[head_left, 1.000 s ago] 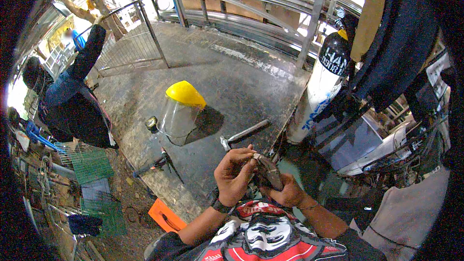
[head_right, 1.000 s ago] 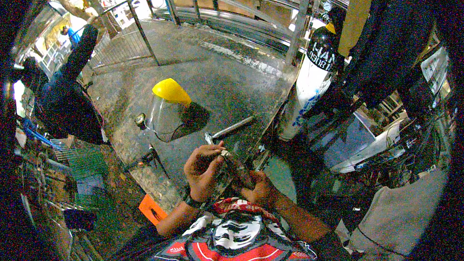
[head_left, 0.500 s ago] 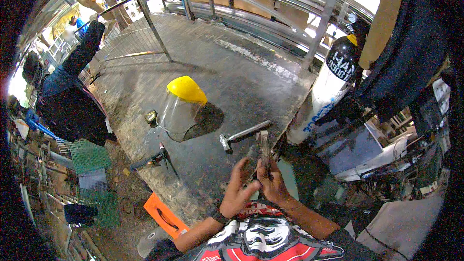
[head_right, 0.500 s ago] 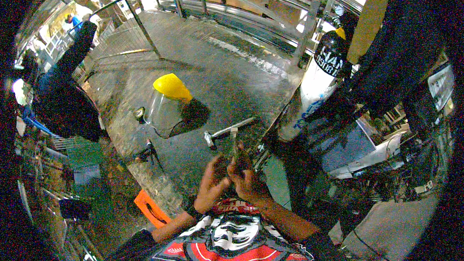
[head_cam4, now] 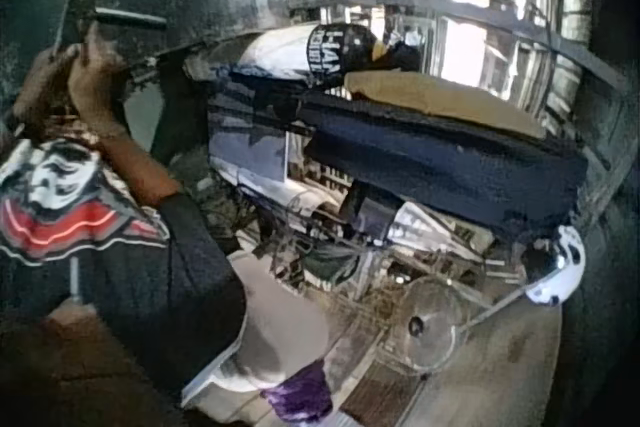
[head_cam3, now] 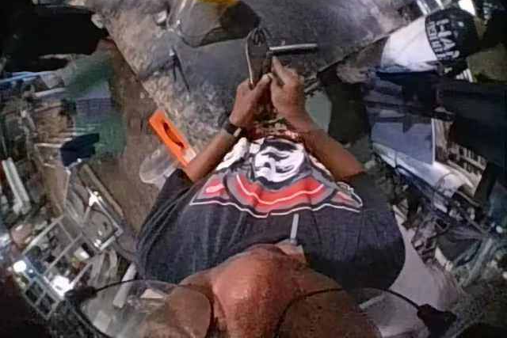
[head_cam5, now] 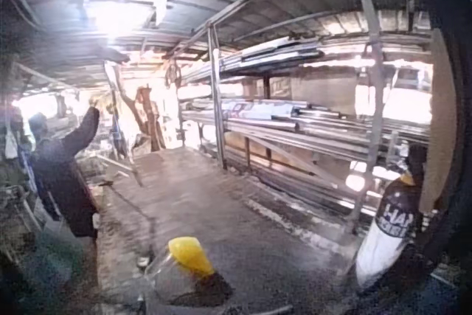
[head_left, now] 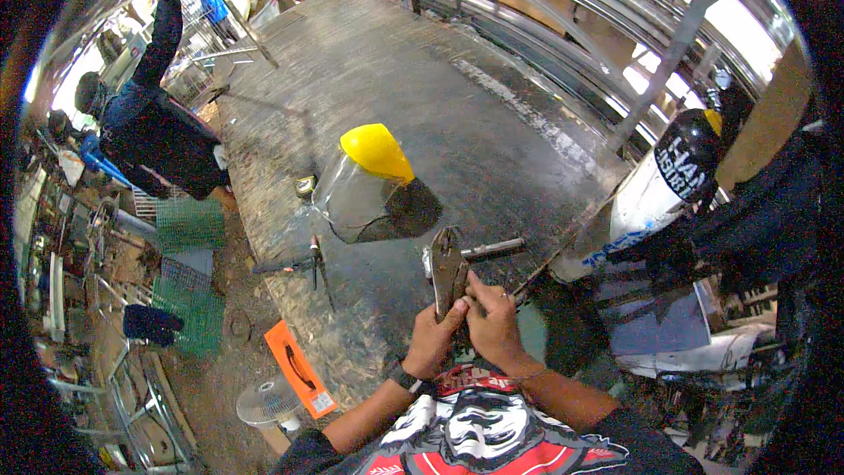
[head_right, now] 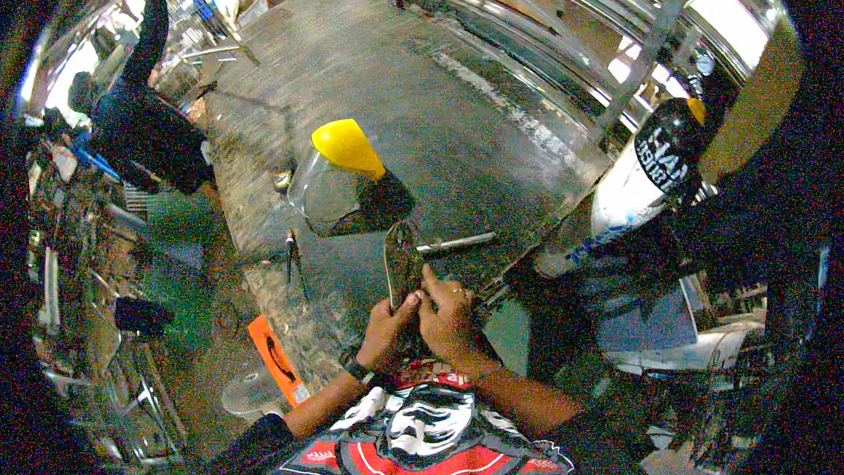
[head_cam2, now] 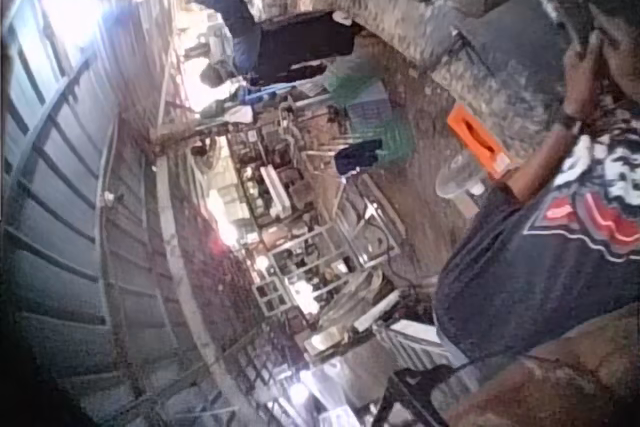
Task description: The person uses a hammer and pliers to adjust a small metal bracket or hinge on a workbench. They repeatedly tap and reposition the piece, then walk to another area to continue manipulating the hardware with the same tools.
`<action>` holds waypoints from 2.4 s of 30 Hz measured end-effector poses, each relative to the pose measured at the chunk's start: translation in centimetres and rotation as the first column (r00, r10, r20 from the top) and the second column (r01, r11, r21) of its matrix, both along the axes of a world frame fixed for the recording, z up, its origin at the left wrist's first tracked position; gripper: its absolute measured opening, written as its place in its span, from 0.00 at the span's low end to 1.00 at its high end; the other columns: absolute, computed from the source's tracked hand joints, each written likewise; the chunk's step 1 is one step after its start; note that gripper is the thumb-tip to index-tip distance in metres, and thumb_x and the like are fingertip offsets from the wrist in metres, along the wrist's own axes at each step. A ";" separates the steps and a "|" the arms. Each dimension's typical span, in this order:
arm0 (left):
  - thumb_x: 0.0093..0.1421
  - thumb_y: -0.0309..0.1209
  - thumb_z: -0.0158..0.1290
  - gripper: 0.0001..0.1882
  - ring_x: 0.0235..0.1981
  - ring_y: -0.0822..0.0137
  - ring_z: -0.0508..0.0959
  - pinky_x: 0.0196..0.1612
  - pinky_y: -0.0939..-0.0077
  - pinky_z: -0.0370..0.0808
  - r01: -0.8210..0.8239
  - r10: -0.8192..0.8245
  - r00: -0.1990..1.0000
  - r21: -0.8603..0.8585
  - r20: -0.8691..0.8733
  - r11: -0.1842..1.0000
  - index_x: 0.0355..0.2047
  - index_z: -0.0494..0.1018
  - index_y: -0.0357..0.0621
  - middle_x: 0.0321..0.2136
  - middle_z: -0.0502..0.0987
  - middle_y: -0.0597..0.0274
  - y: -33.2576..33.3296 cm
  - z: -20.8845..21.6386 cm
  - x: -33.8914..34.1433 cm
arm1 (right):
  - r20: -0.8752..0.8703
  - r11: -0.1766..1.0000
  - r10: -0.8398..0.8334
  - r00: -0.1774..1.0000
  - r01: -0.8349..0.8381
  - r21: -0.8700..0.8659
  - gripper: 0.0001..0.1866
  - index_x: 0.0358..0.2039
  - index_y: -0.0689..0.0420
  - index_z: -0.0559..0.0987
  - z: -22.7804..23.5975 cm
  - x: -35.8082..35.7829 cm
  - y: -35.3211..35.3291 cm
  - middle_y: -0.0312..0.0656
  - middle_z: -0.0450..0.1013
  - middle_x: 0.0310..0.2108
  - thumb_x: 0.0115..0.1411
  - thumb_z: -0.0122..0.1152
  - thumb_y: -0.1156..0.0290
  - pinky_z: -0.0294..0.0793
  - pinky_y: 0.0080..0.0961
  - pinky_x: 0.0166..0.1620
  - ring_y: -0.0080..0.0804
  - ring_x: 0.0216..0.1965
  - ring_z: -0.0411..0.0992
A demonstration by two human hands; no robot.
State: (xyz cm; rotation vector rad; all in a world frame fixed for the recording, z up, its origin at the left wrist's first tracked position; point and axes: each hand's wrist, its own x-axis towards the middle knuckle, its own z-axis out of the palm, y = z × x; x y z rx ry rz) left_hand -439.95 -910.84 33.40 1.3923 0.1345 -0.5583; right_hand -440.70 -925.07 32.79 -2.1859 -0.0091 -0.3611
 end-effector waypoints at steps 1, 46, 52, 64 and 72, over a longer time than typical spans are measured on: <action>0.68 0.44 0.54 0.18 0.29 0.78 0.73 0.34 0.80 0.72 -0.006 0.007 0.998 0.024 -0.059 1.000 0.42 0.76 0.39 0.32 0.79 0.71 -0.3 0.7 0.4 | -0.026 0.999 0.020 0.999 -0.019 0.045 0.18 0.51 0.64 0.78 0.6 0.8 -1.2 0.50 0.79 0.35 0.62 0.59 0.71 0.71 0.38 0.46 0.44 0.39 0.76; 0.63 0.32 0.60 0.11 0.22 0.74 0.75 0.23 0.75 0.76 0.520 -0.514 0.854 -0.077 0.082 0.851 0.35 0.75 0.36 0.25 0.77 0.67 2.7 3.6 0.9 | -0.229 0.991 0.037 0.973 -0.006 0.137 0.22 0.52 0.60 0.75 9.7 -5.5 -15.2 0.35 0.72 0.31 0.57 0.69 0.70 0.70 0.24 0.34 0.22 0.29 0.68; 0.62 0.33 0.61 0.10 0.23 0.77 0.74 0.26 0.77 0.73 0.557 -0.554 0.829 -0.022 0.081 0.830 0.32 0.74 0.40 0.23 0.75 0.70 2.5 5.3 0.9 | -0.131 0.988 -0.090 0.987 0.104 0.110 0.24 0.52 0.62 0.76 10.8 -6.3 -14.7 0.42 0.76 0.45 0.58 0.69 0.65 0.70 0.29 0.55 0.30 0.48 0.73; 0.63 0.34 0.61 0.12 0.21 0.76 0.75 0.24 0.77 0.72 0.613 -0.609 0.786 -0.005 0.111 0.790 0.35 0.75 0.37 0.23 0.77 0.67 3.2 4.4 0.3 | -0.132 0.971 -0.205 0.970 0.219 0.100 0.26 0.59 0.61 0.72 20.5 -4.2 -14.4 0.37 0.76 0.34 0.65 0.61 0.60 0.75 0.23 0.34 0.21 0.28 0.72; 0.63 0.35 0.61 0.13 0.23 0.78 0.73 0.25 0.78 0.71 0.625 -0.633 0.755 0.105 0.172 0.774 0.35 0.76 0.36 0.23 0.76 0.69 4.1 4.1 -0.2 | -0.388 0.951 0.232 0.892 -0.292 -0.102 0.25 0.59 0.64 0.71 16.2 -3.2 -13.4 0.40 0.78 0.39 0.63 0.63 0.68 0.75 0.28 0.45 0.25 0.38 0.74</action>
